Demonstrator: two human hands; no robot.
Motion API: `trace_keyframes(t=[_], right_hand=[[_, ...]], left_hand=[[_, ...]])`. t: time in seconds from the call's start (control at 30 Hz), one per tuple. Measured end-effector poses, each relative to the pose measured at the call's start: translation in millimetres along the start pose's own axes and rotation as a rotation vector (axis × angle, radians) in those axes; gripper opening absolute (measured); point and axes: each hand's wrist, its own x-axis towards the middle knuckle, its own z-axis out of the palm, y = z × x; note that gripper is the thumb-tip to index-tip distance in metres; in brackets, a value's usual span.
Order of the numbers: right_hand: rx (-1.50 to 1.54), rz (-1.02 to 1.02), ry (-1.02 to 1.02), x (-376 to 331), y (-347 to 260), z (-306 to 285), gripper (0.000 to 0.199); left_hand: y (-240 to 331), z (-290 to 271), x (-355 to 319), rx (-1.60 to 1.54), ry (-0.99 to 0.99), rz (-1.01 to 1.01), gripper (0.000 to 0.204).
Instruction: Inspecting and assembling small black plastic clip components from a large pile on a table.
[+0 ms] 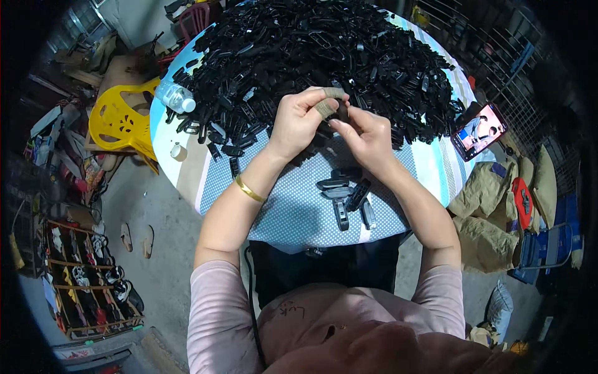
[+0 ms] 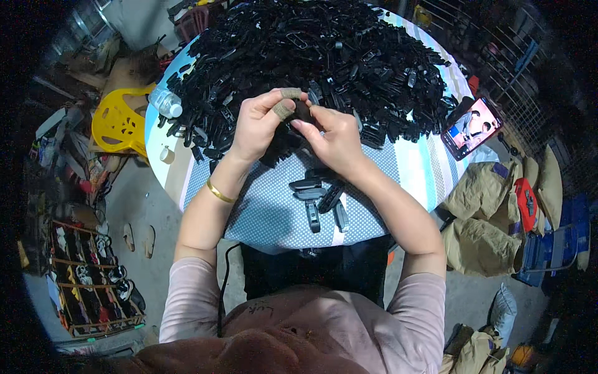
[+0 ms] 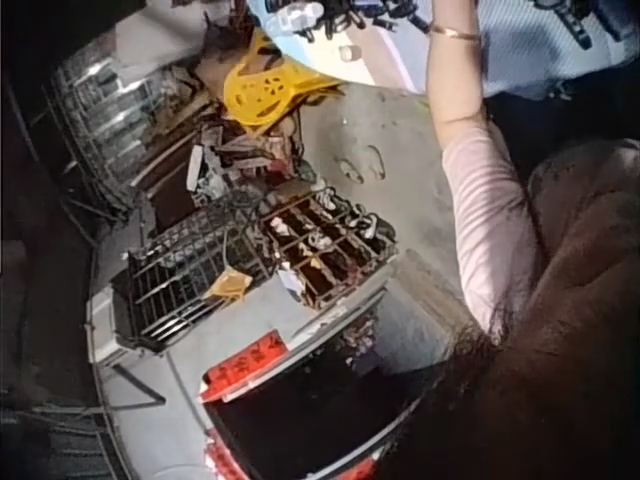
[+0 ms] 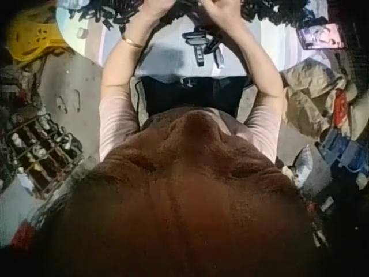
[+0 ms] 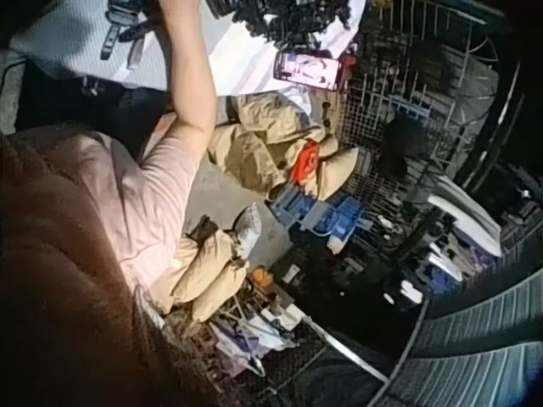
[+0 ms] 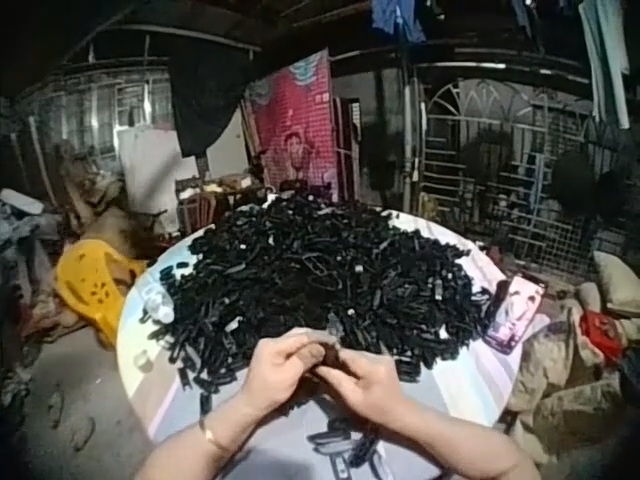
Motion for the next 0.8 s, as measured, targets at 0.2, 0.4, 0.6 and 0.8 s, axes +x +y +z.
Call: trace_keyframes(t=[0.2, 0.4, 0.6, 0.8], right_hand=[[0.428, 0.203, -0.047, -3.5, 19.9, 7.7, 0.022], [-0.257, -0.071, -0.177, 20.3, 35.2, -21.1, 0.029], [-0.713, -0.063, -0.106, 41.5, 66.6, -21.5, 0.025], [-0.800, -0.014, -0.152, 43.5, 71.3, -21.8, 0.015]], left_hand=[[0.1, 4.2, 1.6, 0.000, -0.022, -0.007, 0.029], [7.1, 7.6, -1.2, 0.336, -0.024, 0.126, 0.040], [28.0, 22.1, -18.0, 0.588, -0.667, 0.083, 0.029], [31.4, -0.1, -9.9, 0.726, -0.695, 0.041, 0.043]])
